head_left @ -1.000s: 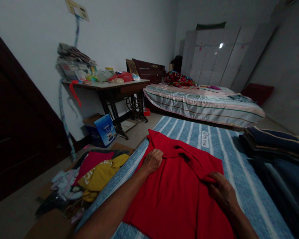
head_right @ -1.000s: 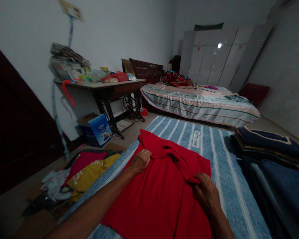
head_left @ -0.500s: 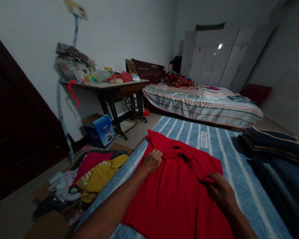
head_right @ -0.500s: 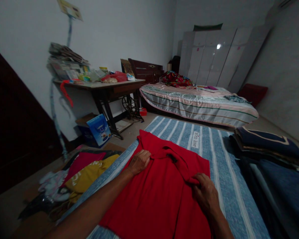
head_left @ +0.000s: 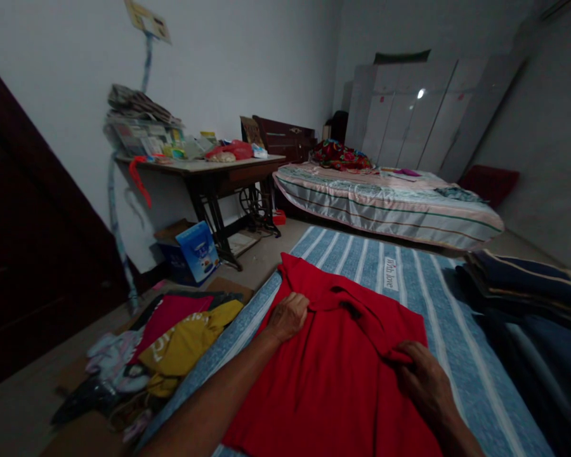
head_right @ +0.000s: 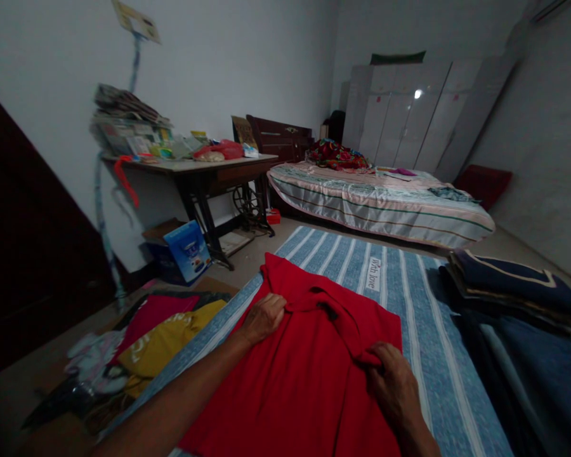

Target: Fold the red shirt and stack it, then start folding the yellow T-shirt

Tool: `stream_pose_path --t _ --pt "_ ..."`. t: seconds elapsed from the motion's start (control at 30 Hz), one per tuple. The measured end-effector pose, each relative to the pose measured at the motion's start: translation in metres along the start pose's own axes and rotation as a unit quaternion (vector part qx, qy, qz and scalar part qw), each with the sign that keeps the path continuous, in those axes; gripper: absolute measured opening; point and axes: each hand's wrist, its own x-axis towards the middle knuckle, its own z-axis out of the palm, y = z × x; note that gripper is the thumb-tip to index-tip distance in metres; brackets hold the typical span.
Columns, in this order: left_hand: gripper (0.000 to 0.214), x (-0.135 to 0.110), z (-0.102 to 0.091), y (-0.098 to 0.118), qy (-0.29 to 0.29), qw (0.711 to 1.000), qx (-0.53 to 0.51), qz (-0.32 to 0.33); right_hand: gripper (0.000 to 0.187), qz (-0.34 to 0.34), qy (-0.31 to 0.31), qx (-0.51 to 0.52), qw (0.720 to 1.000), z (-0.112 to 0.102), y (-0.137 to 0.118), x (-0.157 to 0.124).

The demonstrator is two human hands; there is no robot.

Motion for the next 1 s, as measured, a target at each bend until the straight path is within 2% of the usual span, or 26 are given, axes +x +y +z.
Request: stream_pose_path --t 0.4,0.6,0.77,0.9,1.0 --pt "0.015 0.002 -0.001 -0.008 0.032 0.997 -0.071 0.02 0.024 -0.004 0.016 0.005 1.0 0.003 0.002 -0.002" --pt "0.017 0.018 -0.007 -0.01 0.083 0.986 -0.143 0.021 0.026 0.033 -0.021 0.046 0.998 -0.014 0.003 0.015" --pt "0.018 0.06 -0.025 -0.008 0.11 0.973 -0.201 0.015 0.032 0.12 -0.055 0.118 0.984 -0.052 -0.001 0.059" --pt "0.018 0.11 -0.033 -0.007 0.109 0.972 -0.208 0.013 0.037 0.175 -0.063 0.202 0.961 -0.082 -0.01 0.113" --pt "0.019 0.149 -0.033 -0.007 0.106 0.975 -0.196 0.011 0.039 0.226 -0.036 0.269 0.936 -0.09 -0.005 0.155"
